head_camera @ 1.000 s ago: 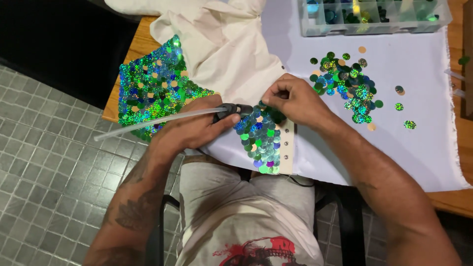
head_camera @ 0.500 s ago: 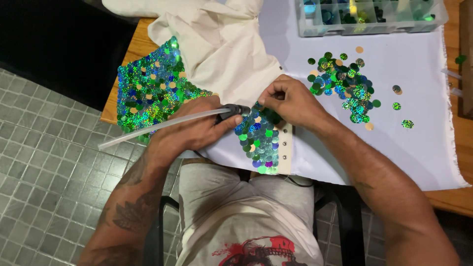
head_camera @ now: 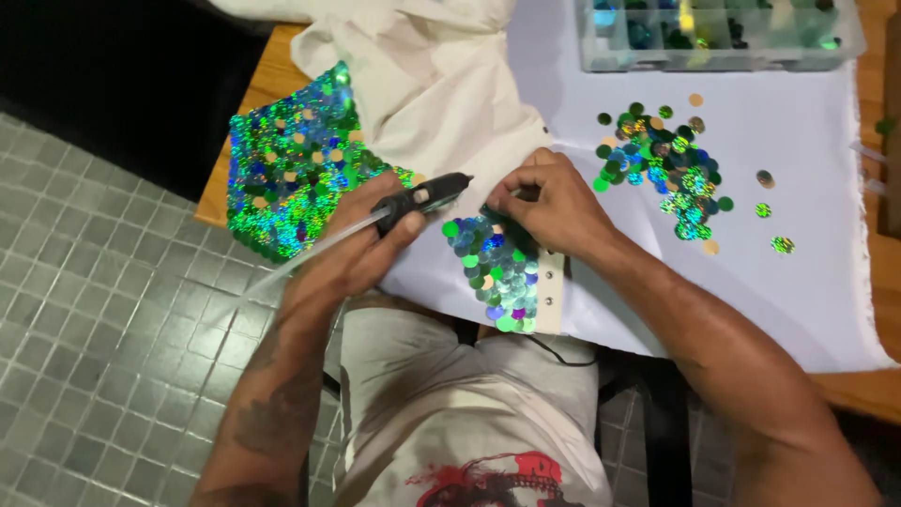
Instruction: Decorating a white fabric garment by applying green and blue sequins using a hot glue gun
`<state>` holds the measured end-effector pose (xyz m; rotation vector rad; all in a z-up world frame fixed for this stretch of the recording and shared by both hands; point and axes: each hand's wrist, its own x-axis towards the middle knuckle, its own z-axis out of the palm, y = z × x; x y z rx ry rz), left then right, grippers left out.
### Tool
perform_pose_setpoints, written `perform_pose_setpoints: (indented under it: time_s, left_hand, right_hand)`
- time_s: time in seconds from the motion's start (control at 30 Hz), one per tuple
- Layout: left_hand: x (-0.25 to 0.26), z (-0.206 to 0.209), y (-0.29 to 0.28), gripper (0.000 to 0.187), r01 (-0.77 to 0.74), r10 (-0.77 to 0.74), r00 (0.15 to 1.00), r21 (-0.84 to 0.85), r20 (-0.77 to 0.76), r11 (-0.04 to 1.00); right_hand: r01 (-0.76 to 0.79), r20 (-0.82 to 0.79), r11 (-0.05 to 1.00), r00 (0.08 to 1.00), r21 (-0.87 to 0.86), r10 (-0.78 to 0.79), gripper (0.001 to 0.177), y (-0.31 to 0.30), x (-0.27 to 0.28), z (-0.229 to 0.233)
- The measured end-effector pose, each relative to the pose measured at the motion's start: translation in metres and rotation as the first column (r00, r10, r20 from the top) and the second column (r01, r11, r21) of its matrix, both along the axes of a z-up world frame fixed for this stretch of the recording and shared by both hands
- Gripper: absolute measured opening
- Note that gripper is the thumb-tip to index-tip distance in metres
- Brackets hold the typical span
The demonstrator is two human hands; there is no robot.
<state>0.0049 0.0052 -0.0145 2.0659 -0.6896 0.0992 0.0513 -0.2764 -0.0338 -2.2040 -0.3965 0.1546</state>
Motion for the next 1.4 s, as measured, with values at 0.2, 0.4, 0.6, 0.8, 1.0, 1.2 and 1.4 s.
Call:
perform_pose_setpoints:
  time_s: [0.2, 0.4, 0.6, 0.8, 1.0, 1.2, 1.4]
  left_hand:
    - [-0.006, -0.013, -0.014, 0.036, -0.107, 0.056, 0.983, -0.293, -0.176, 0.950]
    - [0.000, -0.008, -0.012, 0.034, -0.064, 0.052, 0.997, -0.263, -0.052, 0.963]
    - [-0.001, -0.019, -0.009, 0.039, -0.064, 0.055, 0.998, -0.241, -0.044, 0.968]
    - [-0.001, -0.011, -0.012, 0.038, -0.015, 0.018, 1.000, -0.266, 0.009, 0.964]
    - [0.002, -0.018, -0.010, 0.038, 0.010, -0.002, 1.000, -0.288, 0.030, 0.958]
    - [0.002, -0.018, -0.010, 0.035, 0.033, -0.017, 0.998, -0.303, 0.056, 0.952]
    - [0.000, -0.009, -0.015, 0.038, 0.006, -0.009, 1.000, -0.338, -0.008, 0.941]
  right_hand:
    - [0.002, 0.006, 1.000, 1.000, -0.015, -0.002, 0.012, 0.002, 0.004, -0.018]
    - [0.047, 0.055, 0.997, 0.998, -0.068, -0.043, 0.011, 0.009, -0.009, -0.002]
    - [0.085, 0.042, 0.996, 0.996, -0.033, -0.083, 0.006, 0.006, -0.003, -0.012]
    - [0.056, 0.044, 0.998, 0.998, -0.043, -0.054, 0.007, 0.009, -0.005, -0.005]
    - [0.097, 0.139, 0.989, 0.987, -0.111, -0.081, 0.007, 0.011, -0.003, -0.022]
    - [0.106, 0.107, 0.990, 0.990, -0.094, -0.096, 0.028, 0.012, -0.006, -0.017]
    - [0.122, 0.152, 0.992, 0.980, 0.021, -0.124, 0.036, 0.011, -0.007, -0.019]
